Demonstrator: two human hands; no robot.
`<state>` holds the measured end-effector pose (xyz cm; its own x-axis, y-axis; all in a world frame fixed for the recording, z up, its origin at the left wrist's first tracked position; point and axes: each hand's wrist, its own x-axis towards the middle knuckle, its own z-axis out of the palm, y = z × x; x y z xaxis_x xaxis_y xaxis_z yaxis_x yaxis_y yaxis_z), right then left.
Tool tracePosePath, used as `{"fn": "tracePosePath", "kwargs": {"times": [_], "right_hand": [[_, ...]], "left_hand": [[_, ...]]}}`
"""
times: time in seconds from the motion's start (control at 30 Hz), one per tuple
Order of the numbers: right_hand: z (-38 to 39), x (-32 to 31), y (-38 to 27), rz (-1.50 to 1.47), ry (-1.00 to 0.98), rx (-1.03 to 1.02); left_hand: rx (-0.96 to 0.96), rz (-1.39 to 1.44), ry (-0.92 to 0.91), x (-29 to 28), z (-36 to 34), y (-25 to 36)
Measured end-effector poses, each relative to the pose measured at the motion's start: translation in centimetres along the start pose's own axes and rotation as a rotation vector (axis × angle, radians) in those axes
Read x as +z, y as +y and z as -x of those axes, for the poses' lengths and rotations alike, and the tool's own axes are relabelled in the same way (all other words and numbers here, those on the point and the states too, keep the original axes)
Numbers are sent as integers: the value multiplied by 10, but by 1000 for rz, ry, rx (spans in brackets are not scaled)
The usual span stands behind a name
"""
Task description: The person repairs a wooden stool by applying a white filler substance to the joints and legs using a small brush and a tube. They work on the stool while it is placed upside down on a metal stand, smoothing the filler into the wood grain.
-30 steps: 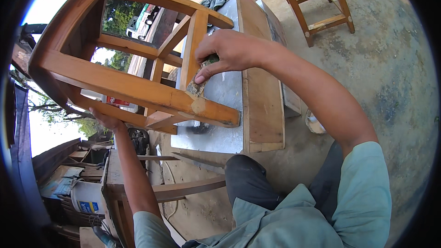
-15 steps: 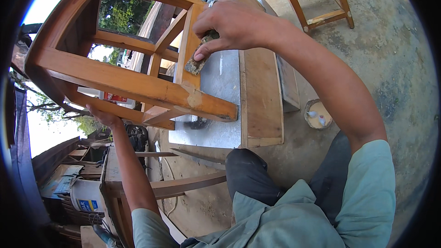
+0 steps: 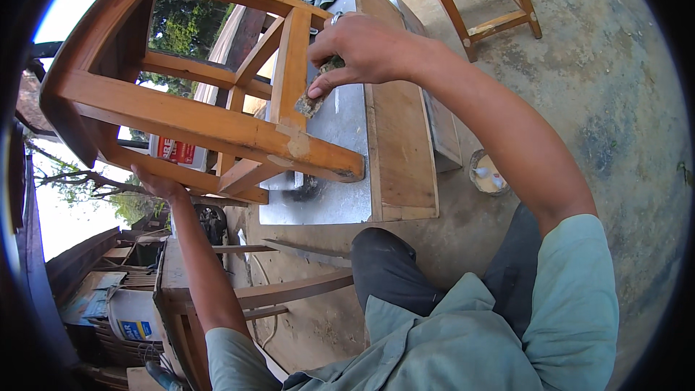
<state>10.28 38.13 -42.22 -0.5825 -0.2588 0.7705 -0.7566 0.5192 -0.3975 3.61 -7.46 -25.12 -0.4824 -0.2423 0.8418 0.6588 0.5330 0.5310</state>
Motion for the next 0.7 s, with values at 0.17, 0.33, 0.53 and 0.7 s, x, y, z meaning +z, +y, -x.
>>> {"fn": "tracePosePath", "kwargs": {"times": [0.17,0.33,0.53,0.7], "right_hand": [[17,-3,-21,-154,-24,135],[33,5,-27,-224,-97,254],[62,2,-16,-45,-62,475],[178,12,31,-229,256,941]], "left_hand": [[-121,44,-41,-17,-7,-12],[-127,58,-77,-5,4,2],[-85,85,-46,-4,5,-2],[-63,98,-77,-1,5,0]]}}
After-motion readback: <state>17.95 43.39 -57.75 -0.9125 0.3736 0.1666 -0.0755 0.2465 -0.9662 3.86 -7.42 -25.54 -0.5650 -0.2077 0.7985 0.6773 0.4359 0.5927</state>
